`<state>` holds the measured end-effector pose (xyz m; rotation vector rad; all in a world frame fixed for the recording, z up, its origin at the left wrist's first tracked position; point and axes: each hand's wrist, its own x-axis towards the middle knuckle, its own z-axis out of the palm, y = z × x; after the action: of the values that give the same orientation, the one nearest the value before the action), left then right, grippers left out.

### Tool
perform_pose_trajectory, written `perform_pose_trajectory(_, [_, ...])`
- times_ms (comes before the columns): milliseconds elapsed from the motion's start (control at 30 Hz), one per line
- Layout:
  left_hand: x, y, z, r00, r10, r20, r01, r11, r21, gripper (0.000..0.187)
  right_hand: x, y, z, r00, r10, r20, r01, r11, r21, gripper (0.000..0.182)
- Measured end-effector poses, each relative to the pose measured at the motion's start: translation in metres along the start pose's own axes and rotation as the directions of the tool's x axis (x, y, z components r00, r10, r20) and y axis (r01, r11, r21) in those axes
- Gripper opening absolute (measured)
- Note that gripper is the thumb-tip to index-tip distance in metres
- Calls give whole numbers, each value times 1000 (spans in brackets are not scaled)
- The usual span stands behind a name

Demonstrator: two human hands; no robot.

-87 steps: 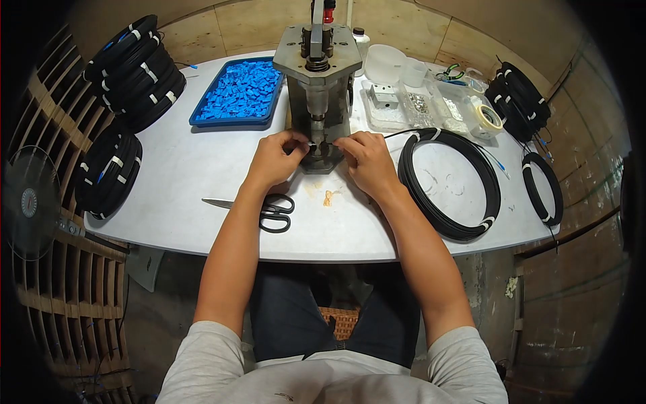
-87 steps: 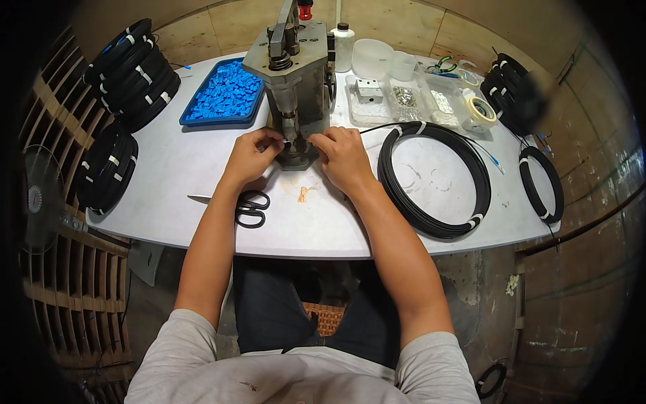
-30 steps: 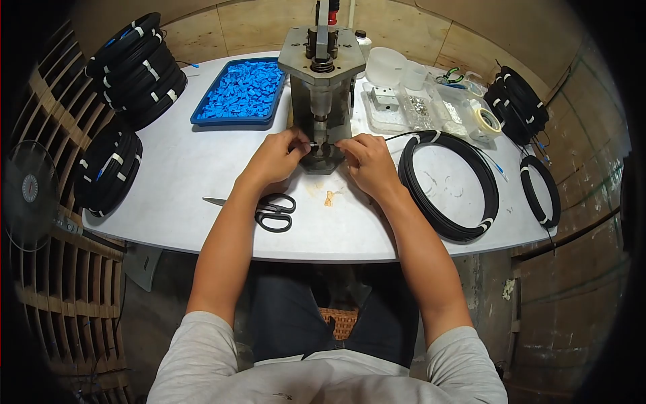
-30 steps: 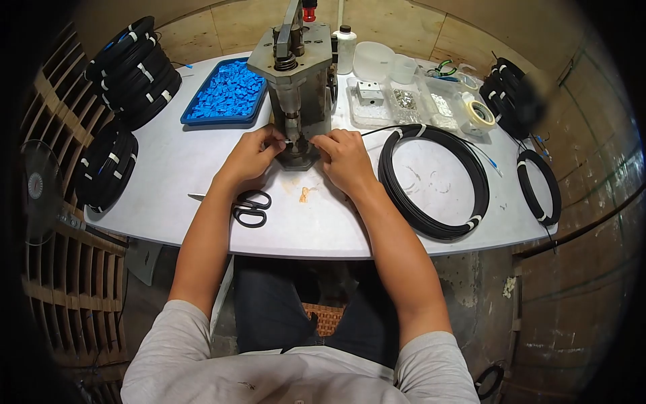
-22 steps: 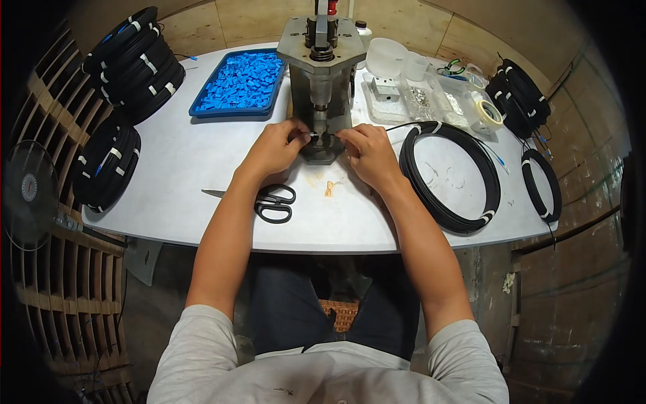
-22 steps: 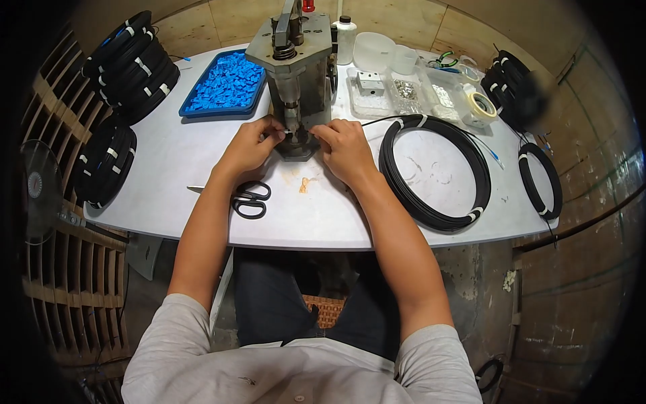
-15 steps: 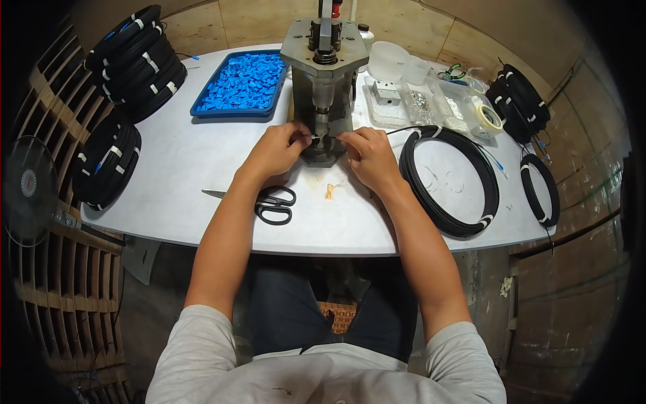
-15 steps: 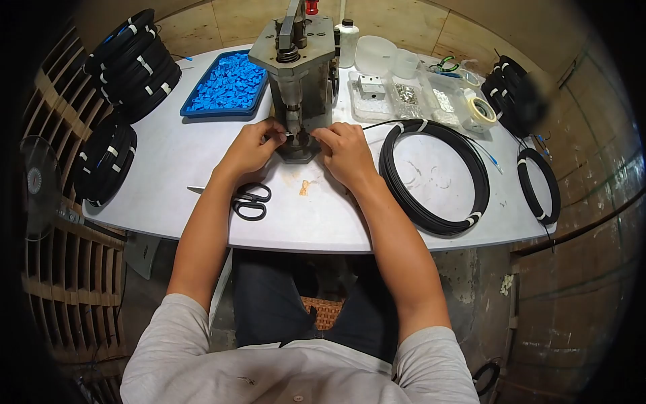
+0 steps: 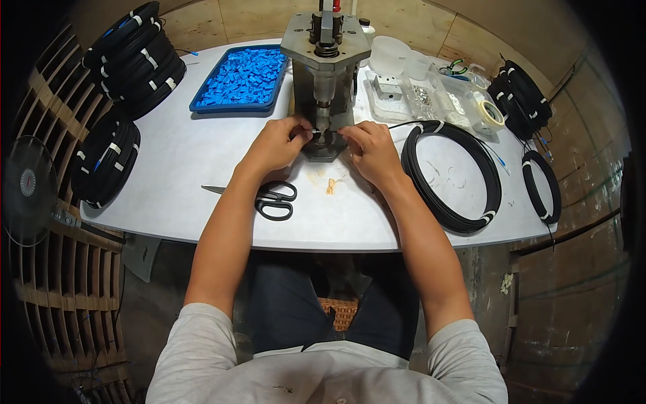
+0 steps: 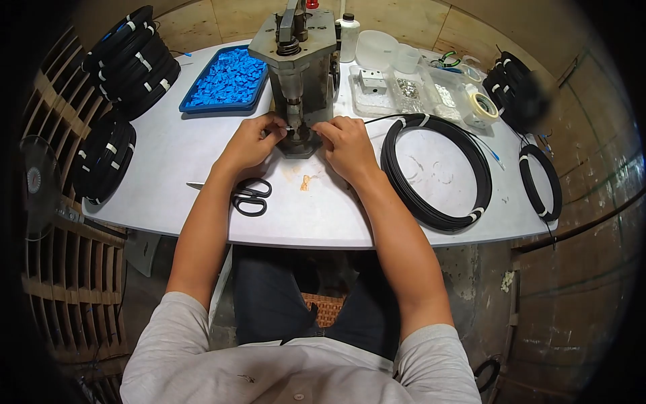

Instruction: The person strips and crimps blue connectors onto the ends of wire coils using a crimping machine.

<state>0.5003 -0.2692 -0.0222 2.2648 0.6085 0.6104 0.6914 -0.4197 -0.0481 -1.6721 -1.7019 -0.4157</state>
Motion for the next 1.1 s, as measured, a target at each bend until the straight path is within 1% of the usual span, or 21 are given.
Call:
perform_pose_trajectory(133, [1,-1,0,1000,12,4,-12,1000,-18,20,0,0,1,1000,-3,-5,3,1000,1,31])
perform_pose_trajectory(200, [2,-5,4,997,58,-55,-60,998,-29,19,0,1,2,999,-27,-35,28,1000,6,29])
perform_pose_trajectory(300, [2,-6,4,995,78,-69,-80,996,-27,19,0,1,2,999,-35,-40,35,999,1,27])
perform_pose_trajectory(633, [1,-3,2,997,65,-50,-66,998,-10,18,0,0,2,999,-27,-43,27,1000,3,25])
perform_pose_trajectory(700, [1,-4,3,998,37,-46,-38,999,-24,18,0,0,2,999,-25,-46,25,1000,6,26])
perform_pose_trajectory(833, [2,-5,4,997,53,-54,-54,998,-16,17,-1,1,4,998,-26,-50,26,1000,4,26])
perform_pose_trajectory(933, [2,-5,4,999,31,-40,-32,999,-24,17,0,0,3,998,-24,-49,24,1000,1,26])
perform_pose_trajectory(1100, [3,-7,4,997,55,-45,-56,998,-15,16,-1,0,3,998,-22,-52,23,1000,21,26])
